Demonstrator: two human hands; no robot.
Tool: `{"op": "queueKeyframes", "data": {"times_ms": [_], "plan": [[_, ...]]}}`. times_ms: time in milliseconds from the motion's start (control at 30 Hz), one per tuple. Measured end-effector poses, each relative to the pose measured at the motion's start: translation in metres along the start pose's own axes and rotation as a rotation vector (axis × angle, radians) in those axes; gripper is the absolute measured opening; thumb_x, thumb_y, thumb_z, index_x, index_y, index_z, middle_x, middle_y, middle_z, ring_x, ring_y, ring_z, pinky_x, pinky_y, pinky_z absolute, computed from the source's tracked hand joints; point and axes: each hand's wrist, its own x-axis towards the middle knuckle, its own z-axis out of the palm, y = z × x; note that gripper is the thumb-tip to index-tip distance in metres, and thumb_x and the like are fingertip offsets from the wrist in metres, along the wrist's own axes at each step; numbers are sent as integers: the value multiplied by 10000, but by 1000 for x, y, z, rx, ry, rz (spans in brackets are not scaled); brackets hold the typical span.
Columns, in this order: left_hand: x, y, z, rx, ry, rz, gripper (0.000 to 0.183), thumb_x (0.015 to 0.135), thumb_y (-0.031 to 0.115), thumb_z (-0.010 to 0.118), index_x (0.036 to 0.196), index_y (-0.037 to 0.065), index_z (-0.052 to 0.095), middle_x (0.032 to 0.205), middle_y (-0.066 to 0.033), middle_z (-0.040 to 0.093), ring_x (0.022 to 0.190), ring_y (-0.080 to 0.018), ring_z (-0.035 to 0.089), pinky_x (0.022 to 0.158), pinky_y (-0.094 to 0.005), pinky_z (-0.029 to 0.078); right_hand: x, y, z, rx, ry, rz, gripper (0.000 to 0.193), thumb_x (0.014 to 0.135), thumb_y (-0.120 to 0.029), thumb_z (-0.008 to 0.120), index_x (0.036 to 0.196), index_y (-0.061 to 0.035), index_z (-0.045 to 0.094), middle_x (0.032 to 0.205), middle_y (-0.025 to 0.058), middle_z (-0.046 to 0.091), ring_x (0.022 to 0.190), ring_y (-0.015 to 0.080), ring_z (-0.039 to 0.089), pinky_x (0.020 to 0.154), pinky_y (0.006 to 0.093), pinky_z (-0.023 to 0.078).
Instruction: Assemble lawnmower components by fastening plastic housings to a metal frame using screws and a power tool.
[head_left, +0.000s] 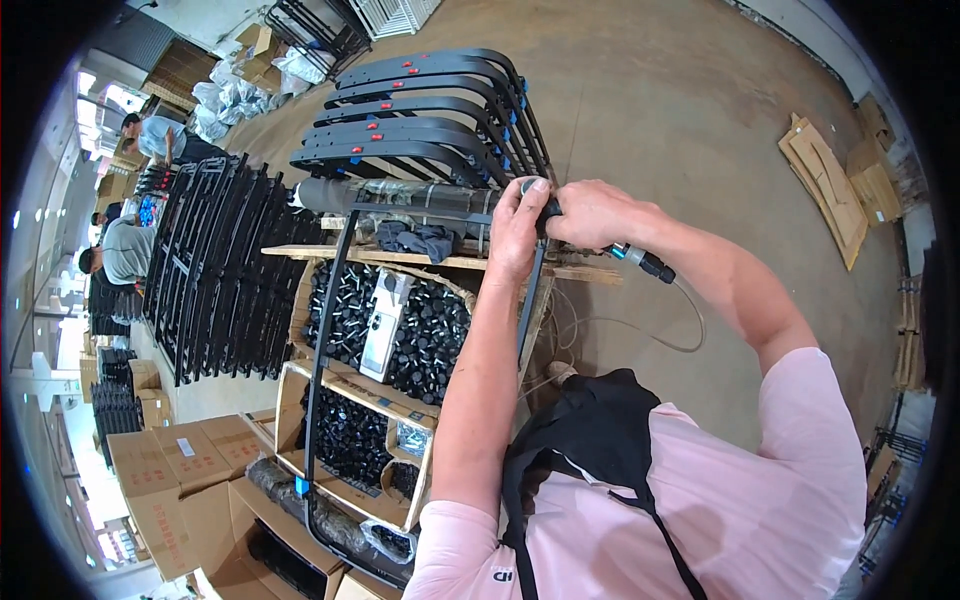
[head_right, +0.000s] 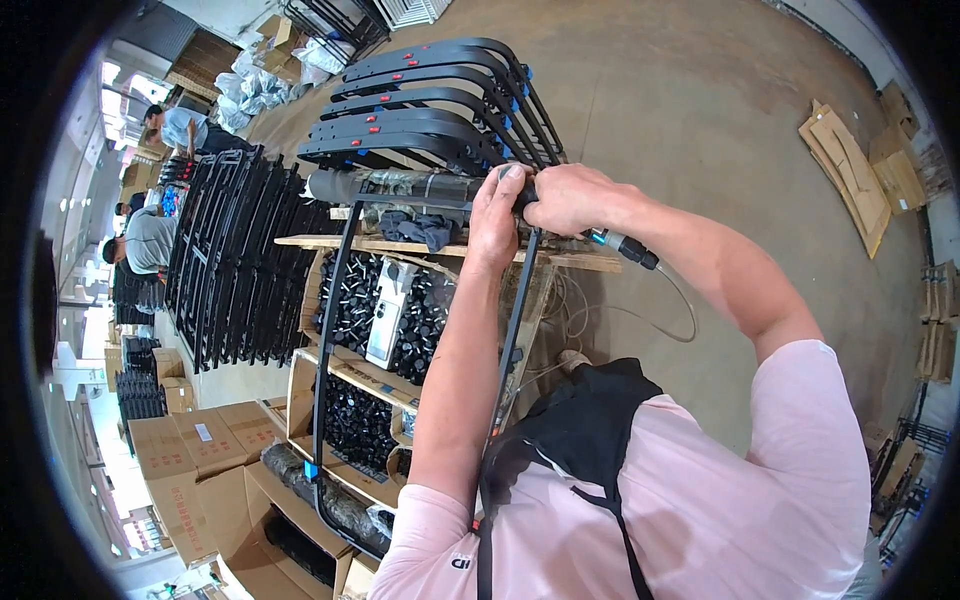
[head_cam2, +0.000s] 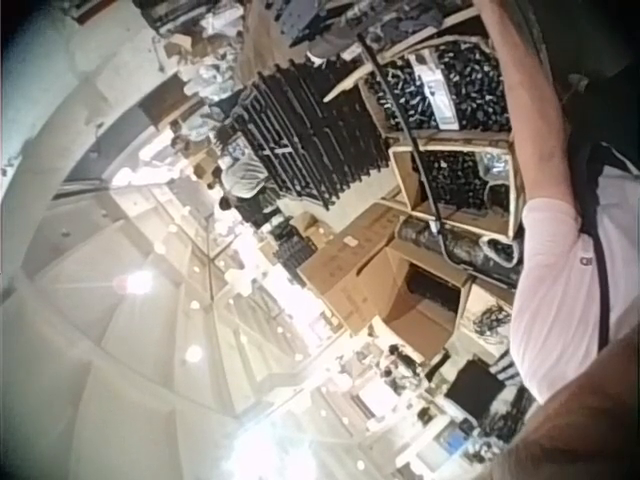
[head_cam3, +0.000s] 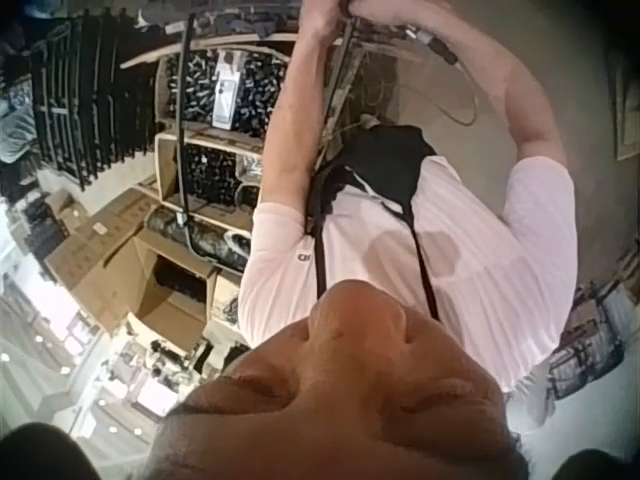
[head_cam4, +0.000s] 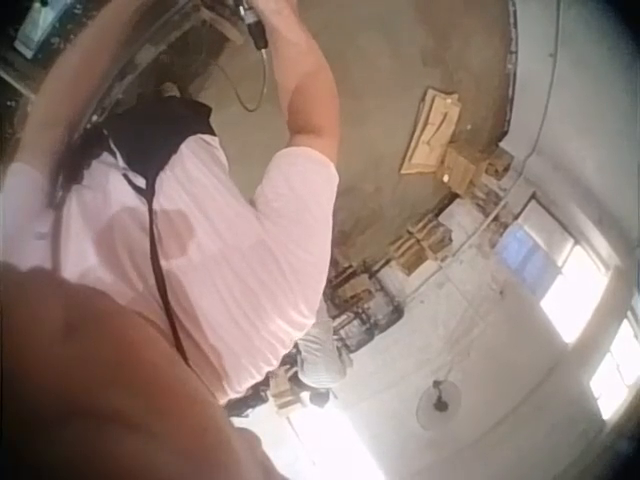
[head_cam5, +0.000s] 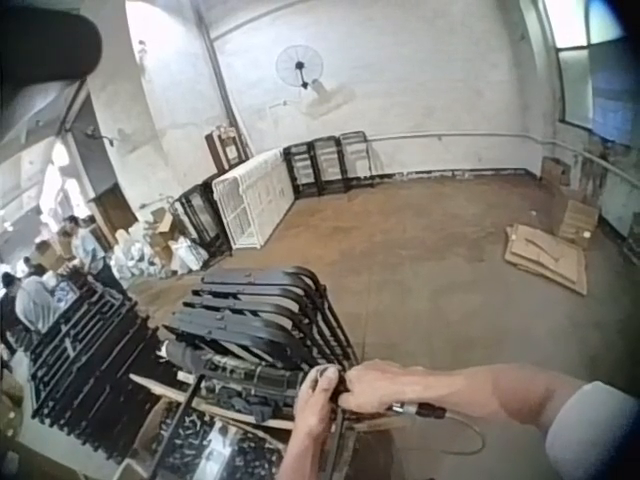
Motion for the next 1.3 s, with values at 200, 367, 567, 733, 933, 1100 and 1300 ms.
{"op": "queueKeyframes", "data": {"times_ms": [200,367,567,733,933,1100,1300], "plan": [[0,-2,-2,56,3,-9,250,1047,290,685,1144,61,664,1015,19,639,933,-79,565,836,-264,481,5,6,3,-47,-23,-7,388,859,-310,577,748,47,682,667,195,698,696,367,726,729,501,575],[-3,-5,-5,103,-18,-2,255,1048,279,685,1166,53,669,1019,26,626,941,-72,548,859,-255,476,4,10,11,-21,-22,30,416,874,-332,592,974,58,695,876,272,734,862,435,728,796,529,566],[-4,-7,-4,95,-41,-29,234,1053,257,650,1156,50,685,1080,-23,672,1002,-115,590,923,-292,481,5,14,18,-63,9,47,418,887,-345,562,836,30,738,753,191,738,798,351,751,767,487,579],[-5,-7,-9,129,-43,-39,233,1044,257,675,1155,52,681,1025,19,640,951,-82,552,871,-269,477,3,1,10,43,-121,137,331,851,-302,599,798,-1,726,719,154,724,752,297,740,707,442,566],[0,-9,-12,183,-99,-23,307,1036,333,681,1156,50,684,992,7,651,932,-91,560,852,-286,486,15,7,24,94,-68,167,232,789,-226,649,781,-8,729,756,123,737,706,229,710,655,389,553],[5,-6,-19,229,-132,-7,267,1056,316,662,1135,64,697,992,18,676,913,-88,586,830,-279,490,10,1,21,171,-66,159,208,795,-218,660,792,-20,726,762,103,739,702,215,708,638,387,552],[5,0,-14,24,-183,-89,329,1004,363,728,1095,50,695,963,-1,665,888,-108,567,808,-313,496,0,-12,19,235,-20,185,213,763,-203,672,779,5,716,800,119,740,713,218,694,629,389,551]]}}
